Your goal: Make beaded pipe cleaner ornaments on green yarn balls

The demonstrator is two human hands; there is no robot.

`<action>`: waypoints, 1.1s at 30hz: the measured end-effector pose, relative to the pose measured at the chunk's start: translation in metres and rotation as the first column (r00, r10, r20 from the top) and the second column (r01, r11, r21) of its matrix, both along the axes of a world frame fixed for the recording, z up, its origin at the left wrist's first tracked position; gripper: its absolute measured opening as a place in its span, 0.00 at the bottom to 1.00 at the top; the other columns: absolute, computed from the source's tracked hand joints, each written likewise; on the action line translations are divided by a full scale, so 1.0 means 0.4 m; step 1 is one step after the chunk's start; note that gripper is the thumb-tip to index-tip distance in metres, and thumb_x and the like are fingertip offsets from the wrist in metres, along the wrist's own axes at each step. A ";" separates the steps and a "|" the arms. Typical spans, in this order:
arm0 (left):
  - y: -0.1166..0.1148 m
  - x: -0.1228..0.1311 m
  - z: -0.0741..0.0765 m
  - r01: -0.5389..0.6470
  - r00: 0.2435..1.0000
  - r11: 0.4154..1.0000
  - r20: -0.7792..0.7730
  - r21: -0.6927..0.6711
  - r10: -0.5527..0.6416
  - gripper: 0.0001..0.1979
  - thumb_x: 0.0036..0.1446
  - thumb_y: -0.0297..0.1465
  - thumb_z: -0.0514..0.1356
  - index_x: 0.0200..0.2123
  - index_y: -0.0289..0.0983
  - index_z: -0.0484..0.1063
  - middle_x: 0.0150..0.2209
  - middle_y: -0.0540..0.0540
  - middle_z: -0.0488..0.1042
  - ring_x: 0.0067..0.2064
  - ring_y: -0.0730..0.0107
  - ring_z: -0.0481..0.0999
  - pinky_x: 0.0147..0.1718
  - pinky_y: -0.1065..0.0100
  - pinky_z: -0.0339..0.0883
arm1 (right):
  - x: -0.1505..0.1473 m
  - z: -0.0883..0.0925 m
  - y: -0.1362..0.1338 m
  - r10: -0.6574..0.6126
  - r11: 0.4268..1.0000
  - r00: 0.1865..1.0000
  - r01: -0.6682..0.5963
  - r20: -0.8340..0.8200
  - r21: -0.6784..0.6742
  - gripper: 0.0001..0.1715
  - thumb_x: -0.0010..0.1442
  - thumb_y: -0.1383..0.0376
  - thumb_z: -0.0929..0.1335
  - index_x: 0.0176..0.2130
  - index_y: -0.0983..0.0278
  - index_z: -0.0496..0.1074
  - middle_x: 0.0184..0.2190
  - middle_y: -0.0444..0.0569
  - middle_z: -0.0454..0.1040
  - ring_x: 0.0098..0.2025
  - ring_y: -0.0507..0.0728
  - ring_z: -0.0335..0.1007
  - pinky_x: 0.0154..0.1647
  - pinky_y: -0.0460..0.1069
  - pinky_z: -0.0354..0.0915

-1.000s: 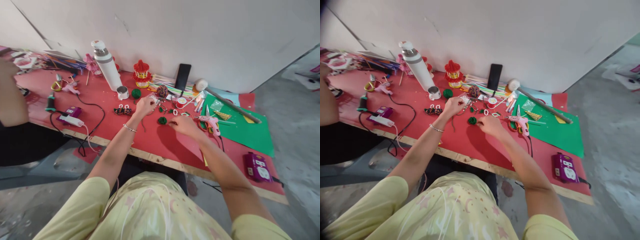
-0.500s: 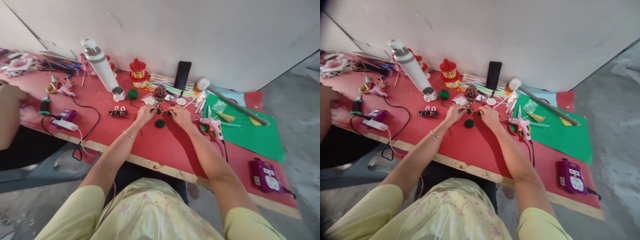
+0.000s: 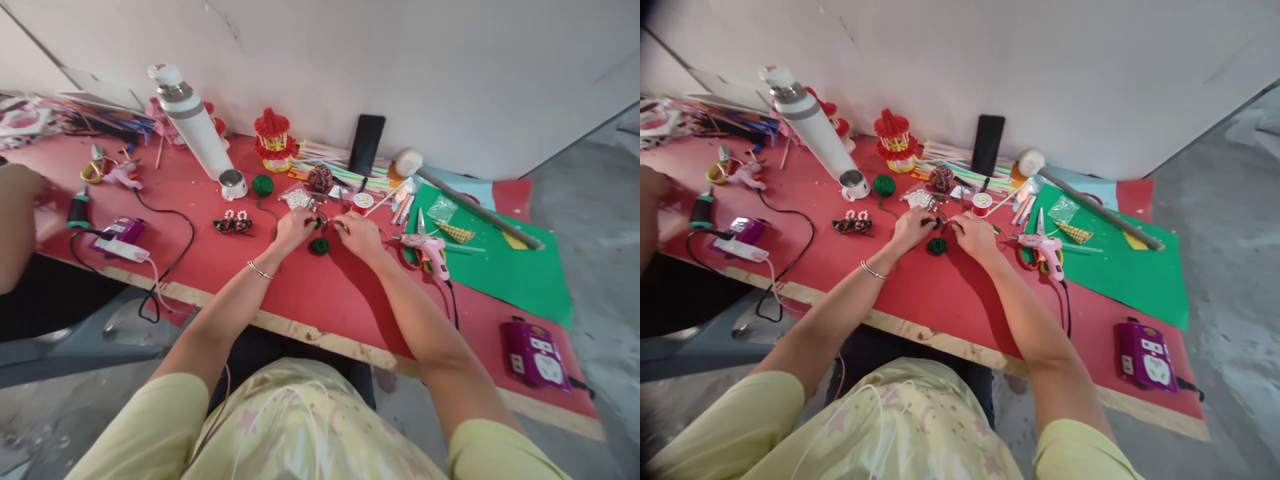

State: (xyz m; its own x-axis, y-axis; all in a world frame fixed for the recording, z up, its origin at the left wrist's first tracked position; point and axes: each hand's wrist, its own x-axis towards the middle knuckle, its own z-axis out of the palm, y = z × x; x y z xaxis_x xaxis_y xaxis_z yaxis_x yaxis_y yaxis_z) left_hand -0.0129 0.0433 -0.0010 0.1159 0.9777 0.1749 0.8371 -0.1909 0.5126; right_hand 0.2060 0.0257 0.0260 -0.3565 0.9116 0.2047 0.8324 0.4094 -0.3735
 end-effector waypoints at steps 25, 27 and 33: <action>-0.006 0.009 0.007 -0.052 0.926 0.998 0.376 0.040 0.034 0.05 0.59 0.29 0.63 0.38 0.37 0.78 0.40 0.45 0.80 0.39 0.68 0.76 0.43 0.68 0.68 | -0.028 0.002 -0.038 0.295 0.948 0.950 -0.303 -0.099 -0.091 0.28 0.62 0.51 0.74 0.57 0.58 0.76 0.54 0.54 0.76 0.52 0.65 0.76 0.53 0.58 0.71; -0.012 0.008 0.016 -0.037 0.854 0.998 0.517 -0.041 0.053 0.05 0.58 0.29 0.63 0.38 0.36 0.78 0.35 0.47 0.79 0.33 0.72 0.74 0.37 0.70 0.67 | -0.029 0.003 -0.038 0.330 0.936 0.938 -0.340 -0.107 -0.097 0.30 0.60 0.50 0.75 0.58 0.58 0.75 0.55 0.55 0.76 0.54 0.66 0.75 0.55 0.59 0.71; -0.038 -0.009 0.051 0.075 0.720 0.960 0.680 -0.270 0.135 0.09 0.56 0.28 0.63 0.40 0.34 0.80 0.21 0.53 0.71 0.20 0.79 0.64 0.23 0.74 0.58 | -0.034 -0.010 -0.033 0.394 0.899 0.907 -0.414 -0.150 -0.141 0.36 0.56 0.47 0.77 0.59 0.58 0.74 0.53 0.55 0.77 0.53 0.66 0.75 0.54 0.59 0.71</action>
